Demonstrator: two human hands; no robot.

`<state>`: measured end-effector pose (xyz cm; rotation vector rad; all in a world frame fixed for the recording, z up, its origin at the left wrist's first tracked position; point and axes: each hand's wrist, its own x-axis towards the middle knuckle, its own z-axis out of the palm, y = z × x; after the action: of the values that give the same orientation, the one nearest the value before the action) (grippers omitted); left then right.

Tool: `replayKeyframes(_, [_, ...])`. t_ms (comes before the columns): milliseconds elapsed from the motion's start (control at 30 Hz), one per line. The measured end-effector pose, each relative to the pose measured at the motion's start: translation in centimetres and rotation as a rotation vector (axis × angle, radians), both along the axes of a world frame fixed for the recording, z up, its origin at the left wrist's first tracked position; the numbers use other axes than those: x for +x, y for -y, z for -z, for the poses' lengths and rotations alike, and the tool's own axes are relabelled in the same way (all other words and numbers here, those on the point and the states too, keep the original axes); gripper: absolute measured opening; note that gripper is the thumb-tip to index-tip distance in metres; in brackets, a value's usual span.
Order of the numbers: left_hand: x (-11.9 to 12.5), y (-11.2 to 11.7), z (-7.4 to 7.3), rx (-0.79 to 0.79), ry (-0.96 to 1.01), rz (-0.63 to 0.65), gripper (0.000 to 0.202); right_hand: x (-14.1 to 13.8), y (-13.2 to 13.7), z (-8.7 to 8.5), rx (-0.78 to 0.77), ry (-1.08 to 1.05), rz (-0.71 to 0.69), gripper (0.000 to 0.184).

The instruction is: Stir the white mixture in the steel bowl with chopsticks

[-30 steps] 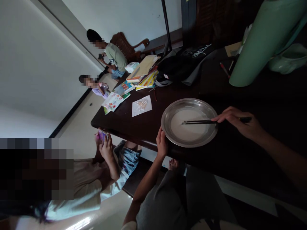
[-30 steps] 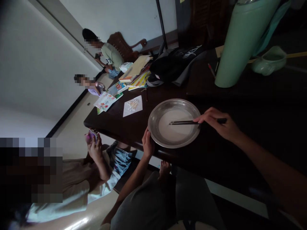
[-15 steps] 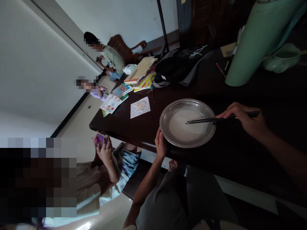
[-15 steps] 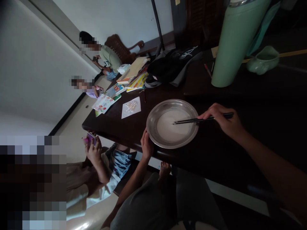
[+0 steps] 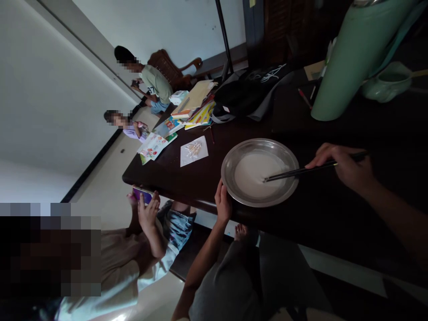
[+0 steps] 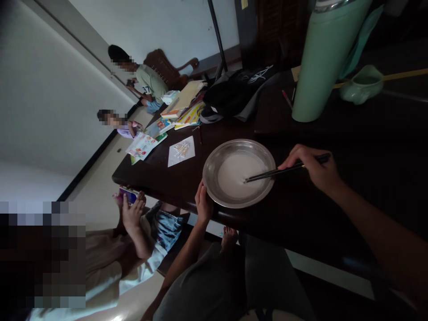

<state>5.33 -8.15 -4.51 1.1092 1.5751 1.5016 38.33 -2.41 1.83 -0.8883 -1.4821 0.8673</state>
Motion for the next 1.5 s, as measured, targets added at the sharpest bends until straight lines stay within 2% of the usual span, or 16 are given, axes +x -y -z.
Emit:
replayKeyframes(133, [-0.1,0.1,0.3,0.001,0.010,-0.016,0.070,-0.8,0.1,0.3,0.002,0.173,-0.194,0.034])
replayKeyframes(233, [-0.1,0.1,0.1,-0.001,-0.006,-0.005,0.068,-0.6,0.0,0.3,0.065,0.190,-0.082,0.033])
replayKeyframes(300, [-0.1,0.2,-0.1,-0.002,-0.010,0.002,0.067,-0.1,-0.1,0.1,0.070,0.089,0.041,0.039])
replayKeyframes(367, [0.0,0.2,-0.2,-0.002,-0.011,0.010,0.066,0.1,-0.1,0.1,0.056,-0.018,0.053,0.043])
replayKeyframes(433, [0.0,0.2,-0.3,0.002,-0.016,0.015,0.066,-0.1,0.0,0.2,0.034,-0.028,-0.054,0.043])
replayKeyframes(533, [0.0,0.2,-0.2,0.003,-0.014,0.007,0.067,-0.7,0.0,0.4,0.015,0.114,-0.198,0.032])
replayKeyframes(633, [0.0,0.2,-0.3,-0.003,-0.013,0.004,0.065,-0.6,0.0,0.4,0.059,0.161,-0.103,0.031])
replayKeyframes(733, [0.0,0.2,-0.4,-0.007,-0.013,0.012,0.065,-0.1,0.0,0.3,0.071,0.027,0.033,0.040])
replayKeyframes(833, [0.1,0.2,-0.7,-0.005,-0.021,0.019,0.066,-0.2,0.1,0.4,0.045,-0.009,-0.046,0.040])
replayKeyframes(900, [0.1,0.2,-0.8,0.001,-0.028,0.020,0.065,-0.6,0.1,0.6,0.027,0.064,-0.152,0.033])
replayKeyframes(967, [0.1,0.2,-0.7,0.003,-0.026,0.024,0.065,-0.8,0.0,0.7,0.042,0.137,-0.187,0.028])
replayKeyframes(1133, [-0.1,0.2,-0.2,-0.004,-0.004,0.023,0.067,-0.3,0.1,0.3,0.077,0.066,0.030,0.039])
replayKeyframes(1200, [-0.1,0.2,0.0,-0.004,0.005,0.017,0.067,-0.3,0.2,0.3,0.055,0.022,0.018,0.042])
replayKeyframes(1300, [0.0,0.2,0.1,0.001,0.018,0.009,0.068,-0.7,0.3,0.4,0.021,0.079,-0.135,0.037])
replayKeyframes(1367, [0.0,0.2,0.1,0.004,0.025,0.010,0.068,-0.9,0.2,0.5,0.018,0.140,-0.183,0.031])
replayKeyframes(1500, [0.0,0.2,0.1,0.002,0.022,0.012,0.068,-0.7,0.1,0.3,0.029,0.101,-0.015,0.038])
